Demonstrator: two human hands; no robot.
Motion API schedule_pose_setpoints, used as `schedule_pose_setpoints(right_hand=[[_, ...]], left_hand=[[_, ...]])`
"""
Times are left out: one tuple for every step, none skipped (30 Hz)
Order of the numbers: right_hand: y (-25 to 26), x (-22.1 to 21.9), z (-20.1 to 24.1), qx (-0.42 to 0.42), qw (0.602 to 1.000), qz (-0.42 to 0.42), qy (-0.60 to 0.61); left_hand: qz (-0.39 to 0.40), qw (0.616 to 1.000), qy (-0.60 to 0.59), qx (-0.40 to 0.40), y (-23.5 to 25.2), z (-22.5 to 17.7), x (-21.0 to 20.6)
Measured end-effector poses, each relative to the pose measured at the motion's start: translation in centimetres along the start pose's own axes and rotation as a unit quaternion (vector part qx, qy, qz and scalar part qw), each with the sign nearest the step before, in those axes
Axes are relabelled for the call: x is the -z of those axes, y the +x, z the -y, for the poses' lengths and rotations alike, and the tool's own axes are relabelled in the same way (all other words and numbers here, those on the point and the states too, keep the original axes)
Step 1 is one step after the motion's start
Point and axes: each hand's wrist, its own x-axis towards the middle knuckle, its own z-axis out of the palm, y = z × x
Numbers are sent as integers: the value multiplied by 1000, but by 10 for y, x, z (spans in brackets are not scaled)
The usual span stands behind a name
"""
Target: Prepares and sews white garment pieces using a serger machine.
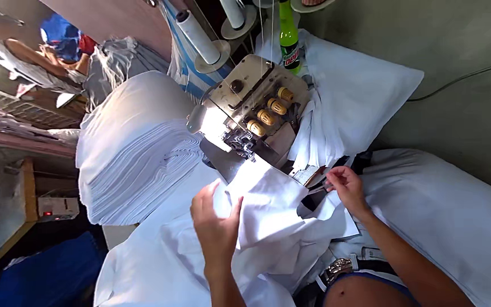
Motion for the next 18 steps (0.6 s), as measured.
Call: schedule_pose_setpoints(right_hand=[[5, 0, -1, 25, 999, -27, -1], [8, -1, 0, 47, 998, -40, -3], [10, -2, 1, 67, 997, -47, -7], [11, -3, 2, 87, 995, -52, -16], [13, -5, 1, 105, 992, -55, -30], [14, -7, 1, 120, 990, -56, -53], [15, -8, 1, 130, 986, -57, -85], [17, -9, 1, 135, 981, -56, -126], [18, -10, 2, 133, 975, -52, -171], [18, -10, 3, 128, 967, -48, -213], [18, -12, 5, 126, 959, -49, -250], [17, -13, 8, 125, 950, -53, -281], [16, -14, 11, 125, 942, -59, -307], [16, -14, 12, 126, 934, -70, -327], [17, -14, 13, 124, 928, -81, -343], [18, -12, 15, 115, 924, -87, -355], [21, -10, 17, 104, 924, -86, -358], [23, -8, 18, 92, 928, -82, -351]], left_hand=[[-14, 1000, -9, -2, -9, -3, 6], [-27, 999, -19, -5, -17, -6, 9], [-38, 999, -31, -12, -23, -10, 11], [-46, 998, -41, -19, -28, -14, 11], [-52, 997, -51, -28, -32, -18, 10], [-56, 996, -61, -39, -34, -22, 8], [-59, 994, -71, -50, -36, -25, 5], [-62, 993, -79, -58, -37, -29, 1], [-65, 992, -84, -65, -38, -32, -2], [-65, 992, -88, -67, -38, -34, -5], [-64, 991, -91, -69, -39, -36, -7], [-62, 991, -92, -71, -39, -38, -9], [-61, 991, -94, -72, -40, -39, -11], [-61, 991, -96, -72, -41, -39, -12], [-60, 991, -96, -71, -42, -40, -12], [-61, 991, -96, -70, -44, -39, -11], [-64, 991, -96, -69, -47, -39, -10], [-66, 991, -98, -67, -50, -38, -9]])
